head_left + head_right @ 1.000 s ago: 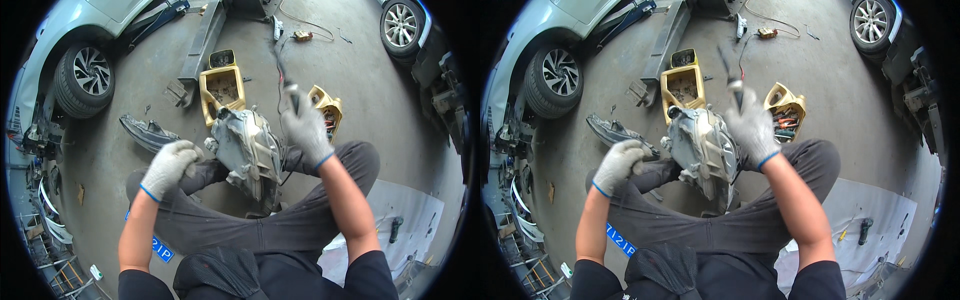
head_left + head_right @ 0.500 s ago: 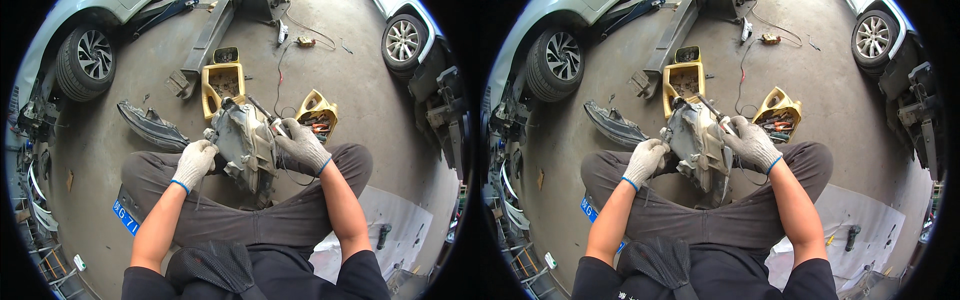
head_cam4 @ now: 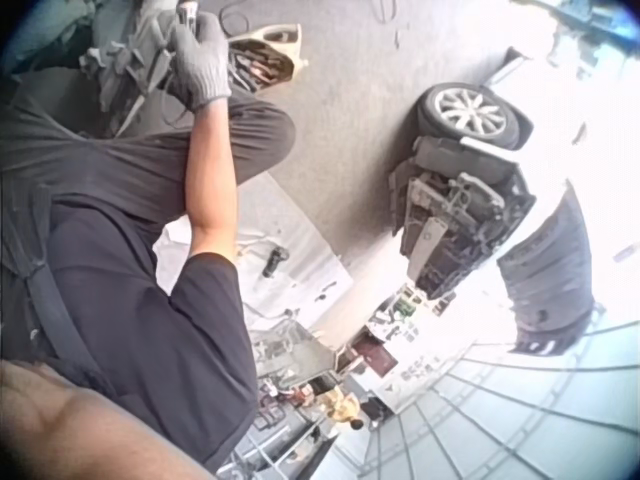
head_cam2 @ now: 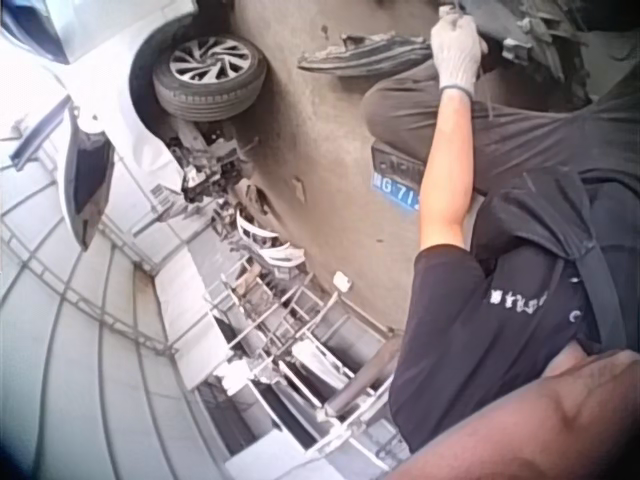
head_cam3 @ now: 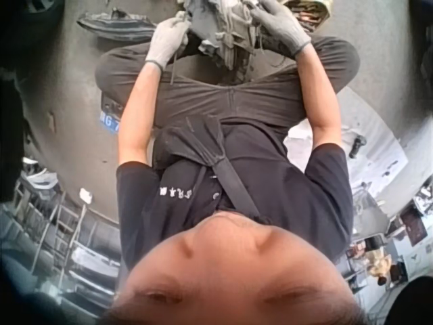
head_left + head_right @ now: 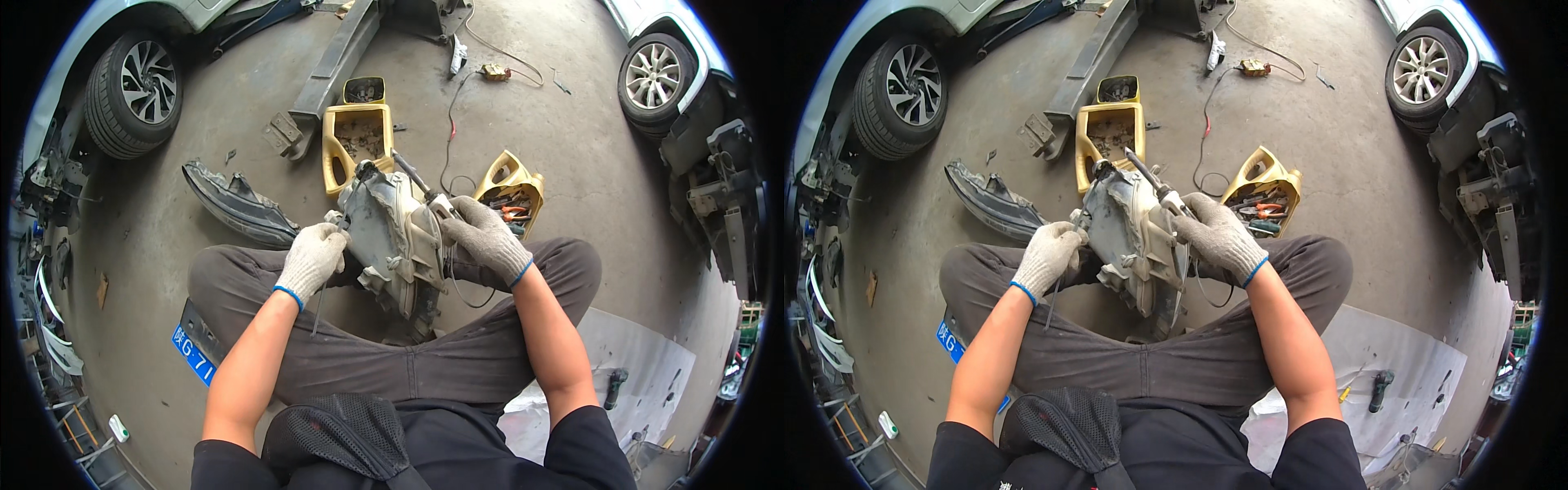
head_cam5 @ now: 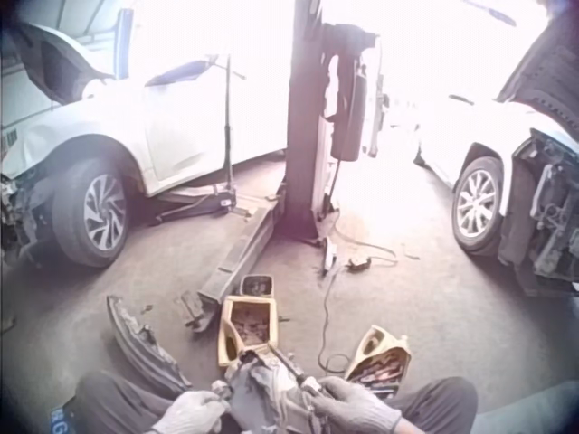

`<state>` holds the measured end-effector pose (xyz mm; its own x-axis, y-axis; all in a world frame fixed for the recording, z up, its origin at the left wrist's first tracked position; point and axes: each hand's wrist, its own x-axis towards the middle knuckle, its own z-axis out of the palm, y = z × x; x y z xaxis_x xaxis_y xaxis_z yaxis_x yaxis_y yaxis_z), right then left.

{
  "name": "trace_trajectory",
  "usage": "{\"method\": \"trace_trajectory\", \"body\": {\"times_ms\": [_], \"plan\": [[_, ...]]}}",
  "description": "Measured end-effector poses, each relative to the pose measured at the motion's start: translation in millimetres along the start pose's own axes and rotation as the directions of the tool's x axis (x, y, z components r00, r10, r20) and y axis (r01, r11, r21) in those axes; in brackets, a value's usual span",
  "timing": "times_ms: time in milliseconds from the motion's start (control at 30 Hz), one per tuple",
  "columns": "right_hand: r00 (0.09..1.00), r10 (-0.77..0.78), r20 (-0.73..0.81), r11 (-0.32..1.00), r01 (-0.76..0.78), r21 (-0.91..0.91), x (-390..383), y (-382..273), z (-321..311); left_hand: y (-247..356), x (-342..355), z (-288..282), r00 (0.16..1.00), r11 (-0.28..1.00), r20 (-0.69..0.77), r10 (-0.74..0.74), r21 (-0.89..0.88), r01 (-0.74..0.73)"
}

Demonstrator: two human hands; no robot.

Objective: The person sits on the garage floor and uses a soldering iron to work on a removed car headlight assembly. They repeatedly apply the soldering iron to various points on the assembly while holding it with gloved hands.

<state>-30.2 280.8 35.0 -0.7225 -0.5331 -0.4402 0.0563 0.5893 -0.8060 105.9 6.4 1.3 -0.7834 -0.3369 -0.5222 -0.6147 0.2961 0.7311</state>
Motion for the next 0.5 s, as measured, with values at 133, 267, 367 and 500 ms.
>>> {"method": "trace_trajectory", "body": {"times_ms": [133,267,367,500], "plan": [[0.984,-0.159,-0.074,0.982,0.15,-0.111,11,17,-2,2,2,0,0.999,0.999,0.009,0.038,-0.033,-0.038],[1.0,0.02,0.024,0.988,-0.024,0.153,0,0,-5,4,5,0,0.996,0.993,0.033,0.079,-0.095,-0.076],[0.998,-0.056,0.04,0.919,0.036,0.393,0,3,-6,12,1,1,0.998,0.99,0.023,0.064,-0.125,-0.061],[0.994,-0.109,-0.015,0.803,0.097,0.588,-1,0,-5,20,-7,-1,0.999,0.988,0.014,0.036,-0.154,-0.033]]}}
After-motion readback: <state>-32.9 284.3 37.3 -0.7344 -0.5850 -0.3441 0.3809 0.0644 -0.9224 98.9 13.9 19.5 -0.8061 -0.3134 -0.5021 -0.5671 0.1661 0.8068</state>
